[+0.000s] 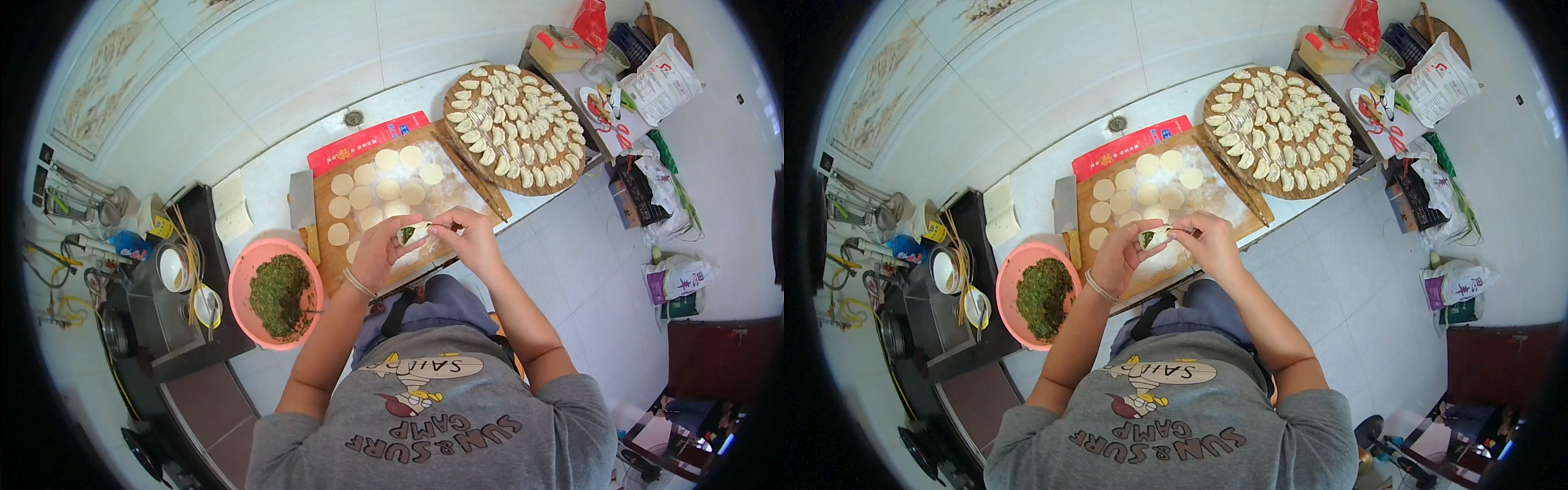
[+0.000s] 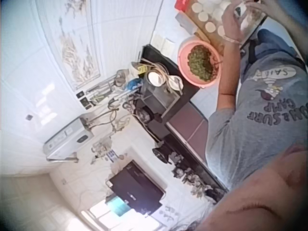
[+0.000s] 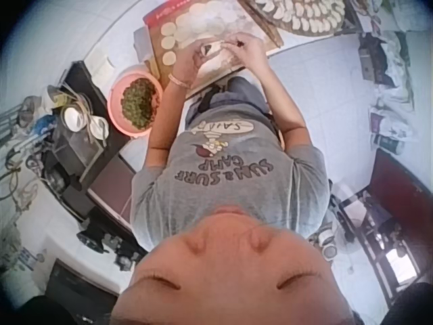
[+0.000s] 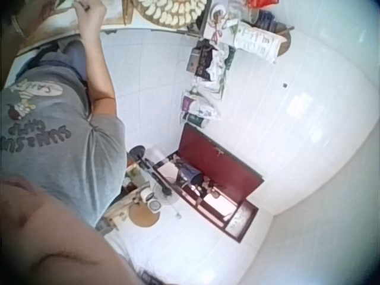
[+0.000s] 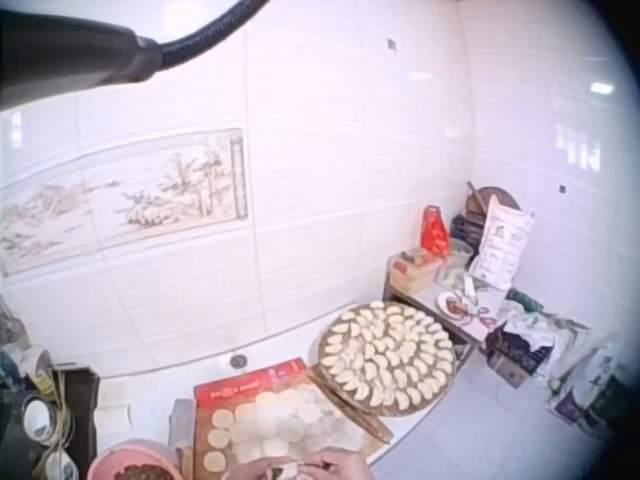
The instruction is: The person fills round dough wrappers with a green vegetable mixture from a pink bowl using a spoon, then folds and pleats the edges to seal them. The finished dumplings are placed on a large round wooden tray. The person repeats this process for multiple dumplings.
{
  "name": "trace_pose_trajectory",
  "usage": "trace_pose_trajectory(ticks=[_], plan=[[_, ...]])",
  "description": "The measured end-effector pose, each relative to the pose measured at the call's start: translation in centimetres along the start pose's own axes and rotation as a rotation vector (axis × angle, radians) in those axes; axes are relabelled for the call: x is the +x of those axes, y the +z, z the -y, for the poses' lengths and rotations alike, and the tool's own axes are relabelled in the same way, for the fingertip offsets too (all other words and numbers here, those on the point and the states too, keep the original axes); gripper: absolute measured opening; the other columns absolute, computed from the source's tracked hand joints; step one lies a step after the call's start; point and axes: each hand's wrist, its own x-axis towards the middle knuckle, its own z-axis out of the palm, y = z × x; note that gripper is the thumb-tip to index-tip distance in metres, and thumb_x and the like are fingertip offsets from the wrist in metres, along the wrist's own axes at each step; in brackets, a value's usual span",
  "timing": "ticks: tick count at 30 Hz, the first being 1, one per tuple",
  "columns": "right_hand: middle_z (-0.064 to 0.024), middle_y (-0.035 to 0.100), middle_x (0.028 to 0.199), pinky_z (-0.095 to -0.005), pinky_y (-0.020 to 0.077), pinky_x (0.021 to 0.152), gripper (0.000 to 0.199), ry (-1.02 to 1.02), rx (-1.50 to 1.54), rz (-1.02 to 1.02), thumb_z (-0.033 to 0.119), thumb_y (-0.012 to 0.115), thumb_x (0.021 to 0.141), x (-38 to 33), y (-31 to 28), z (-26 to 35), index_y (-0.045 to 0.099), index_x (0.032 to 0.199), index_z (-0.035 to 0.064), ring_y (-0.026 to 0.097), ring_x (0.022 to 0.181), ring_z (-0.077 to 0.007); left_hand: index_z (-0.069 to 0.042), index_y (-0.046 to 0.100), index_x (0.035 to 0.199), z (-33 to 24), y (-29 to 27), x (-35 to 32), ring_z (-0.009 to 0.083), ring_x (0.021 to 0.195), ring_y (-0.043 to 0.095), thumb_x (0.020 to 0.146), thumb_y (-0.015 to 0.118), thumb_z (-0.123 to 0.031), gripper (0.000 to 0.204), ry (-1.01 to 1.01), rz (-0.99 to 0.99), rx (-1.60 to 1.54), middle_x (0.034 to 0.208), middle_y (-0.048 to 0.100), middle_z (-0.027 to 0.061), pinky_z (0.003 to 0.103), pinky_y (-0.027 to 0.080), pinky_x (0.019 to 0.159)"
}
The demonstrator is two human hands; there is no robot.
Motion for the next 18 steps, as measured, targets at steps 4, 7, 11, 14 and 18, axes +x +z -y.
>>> trace_pose_trajectory(ticks=[4, 7, 11, 14, 18], plan=[[-0.0103, 0.062, 0.072, -0.0294, 0.0467, 0.057, 0.006, -0.117, -0.055, -0.007, 0.005, 0.070, 0.077, 0.25, 0.32, 0.09, 0.067, 0.079, 0.0002, 0.060, 0.064, -0.0199, 0.009, 0.053, 0.116, -0.22, 0.06, 0.10, 0.0165, 0.104, 0.056, 0.096, 0.038, -0.020, 0.039, 0.010, -0.010, -0.002, 0.111, 0.057, 0.0108, 0.039, 0.047, 0.099], [-0.0115, 0.060, 0.072, -0.0336, 0.0474, 0.060, 0.004, -0.296, -0.186, -0.035, 0.002, 0.067, 0.076, 0.42, 0.38, 0.23, 0.065, 0.079, 0.0010, 0.059, 0.067, -0.0267, 0.009, 0.053, 0.116, -0.36, 0.16, 0.08, 0.0156, 0.102, 0.057, 0.096, 0.038, -0.020, 0.039, 0.001, -0.035, -0.005, 0.110, 0.057, 0.0103, 0.039, 0.048, 0.098], [-0.0118, 0.061, 0.075, -0.0362, 0.0478, 0.063, 0.006, -0.381, -0.220, -0.048, 0.002, 0.067, 0.075, 0.50, 0.52, 0.04, 0.064, 0.080, 0.0022, 0.059, 0.072, -0.0305, 0.009, 0.053, 0.117, -0.09, -0.41, 0.21, 0.0156, 0.102, 0.057, 0.096, 0.037, -0.019, 0.039, -0.003, -0.037, -0.007, 0.110, 0.057, 0.0102, 0.039, 0.048, 0.098], [-0.0114, 0.061, 0.078, -0.0366, 0.0482, 0.065, 0.009, -0.387, -0.207, -0.054, 0.003, 0.068, 0.075, 0.56, 0.51, 0.09, 0.064, 0.083, 0.0029, 0.060, 0.073, -0.0302, 0.009, 0.053, 0.117, -0.15, -0.51, 0.38, 0.0166, 0.102, 0.058, 0.096, 0.036, -0.019, 0.039, -0.011, -0.043, -0.019, 0.111, 0.058, 0.0106, 0.039, 0.049, 0.098], [-0.0111, 0.062, 0.080, -0.0365, 0.0489, 0.066, 0.013, -0.405, -0.175, -0.053, 0.004, 0.070, 0.074, 0.46, 0.51, 0.72, 0.064, 0.086, 0.0036, 0.060, 0.075, -0.0297, 0.009, 0.052, 0.117, -0.48, -0.37, 0.41, 0.0181, 0.103, 0.058, 0.096, 0.034, -0.019, 0.039, -0.038, -0.039, -0.031, 0.113, 0.057, 0.0117, 0.037, 0.049, 0.098]])
